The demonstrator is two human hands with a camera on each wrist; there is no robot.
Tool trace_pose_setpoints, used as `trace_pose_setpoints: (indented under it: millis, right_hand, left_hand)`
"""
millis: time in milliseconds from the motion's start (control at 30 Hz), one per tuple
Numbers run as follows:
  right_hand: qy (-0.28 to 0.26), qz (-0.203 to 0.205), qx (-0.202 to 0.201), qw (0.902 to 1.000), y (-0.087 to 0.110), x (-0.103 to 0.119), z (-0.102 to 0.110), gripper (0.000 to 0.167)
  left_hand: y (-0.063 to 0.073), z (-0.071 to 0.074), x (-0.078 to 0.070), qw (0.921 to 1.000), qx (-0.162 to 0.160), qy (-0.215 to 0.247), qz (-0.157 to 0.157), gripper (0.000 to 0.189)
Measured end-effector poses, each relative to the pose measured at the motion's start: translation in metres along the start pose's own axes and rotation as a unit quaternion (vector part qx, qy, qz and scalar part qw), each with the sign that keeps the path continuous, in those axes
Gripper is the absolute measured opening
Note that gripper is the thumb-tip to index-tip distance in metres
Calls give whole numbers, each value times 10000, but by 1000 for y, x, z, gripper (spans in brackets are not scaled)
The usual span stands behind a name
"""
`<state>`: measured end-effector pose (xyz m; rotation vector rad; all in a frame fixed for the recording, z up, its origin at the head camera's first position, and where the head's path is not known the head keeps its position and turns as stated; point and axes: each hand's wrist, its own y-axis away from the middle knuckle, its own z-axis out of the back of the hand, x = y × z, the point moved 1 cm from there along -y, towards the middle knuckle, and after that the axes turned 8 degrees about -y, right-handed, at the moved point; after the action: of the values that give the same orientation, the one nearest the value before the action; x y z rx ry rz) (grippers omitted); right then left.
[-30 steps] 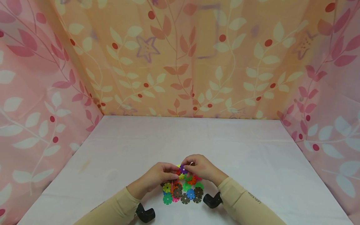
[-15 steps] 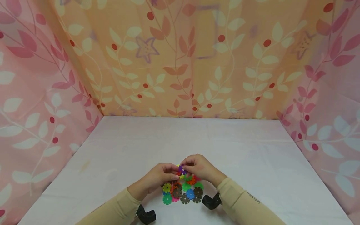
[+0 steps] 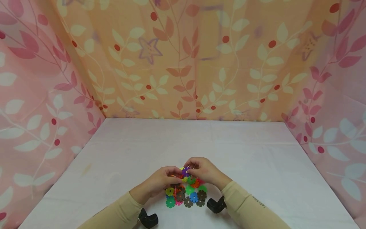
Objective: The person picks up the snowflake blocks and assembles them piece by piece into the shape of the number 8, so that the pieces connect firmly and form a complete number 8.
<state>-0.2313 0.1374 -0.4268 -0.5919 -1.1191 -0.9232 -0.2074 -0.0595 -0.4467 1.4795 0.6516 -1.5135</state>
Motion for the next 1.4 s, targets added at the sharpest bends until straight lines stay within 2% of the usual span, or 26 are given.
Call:
trace_pose_setpoints:
  millis: [133, 267, 333, 400, 567, 667, 833, 967, 1067, 1200, 1300, 1400]
  right_hand:
    - [13, -68, -127, 9999, -1, -2, 4, 10]
    - [342, -252, -259, 9988, -2, -9, 8, 12]
    - [598, -371, -276, 9971, -3, -13, 9, 14]
    - [1092, -338, -276, 9931, -4, -17, 9, 17]
    - [2035, 134, -214, 9787, -7, -22, 4, 16]
    - [2129, 359, 164, 9763, -9, -22, -3, 15]
    - [2277, 786, 924, 9662, -9, -18, -19, 13]
    - [2278, 705, 1265, 9629, -6, -13, -30, 23]
    - [2500, 492, 1377, 9571, -4, -10, -36, 34]
    - [2675, 349, 1385, 9529, -3, -8, -40, 30]
    - [2611, 349, 1348, 9552, -3, -10, -38, 22]
    - [2261, 362, 1338, 9642, -4, -13, -33, 17]
  left_hand:
    - [1, 4, 1, 9999, -59, -109, 6, 25]
    - [1, 8, 4, 9996, -209, -148, 123, 29]
    - [1, 10, 5, 9995, -240, -74, 169, 30]
    - [1, 12, 8, 9995, -259, -75, 189, 31]
    - [2, 17, 11, 9994, -276, -110, 186, 31]
    - [5, 19, 10, 9996, -268, -20, 126, 32]
    - [7, 22, 9, 9997, -247, 25, 40, 33]
    - [8, 23, 10, 9997, -232, 4, 49, 34]
    - [7, 24, 11, 9995, -269, -106, 98, 33]
    - [7, 24, 12, 9995, -256, -112, 119, 33]
    - [7, 24, 12, 9996, -244, -90, 119, 32]
    - [7, 24, 12, 9994, -279, -168, 151, 31]
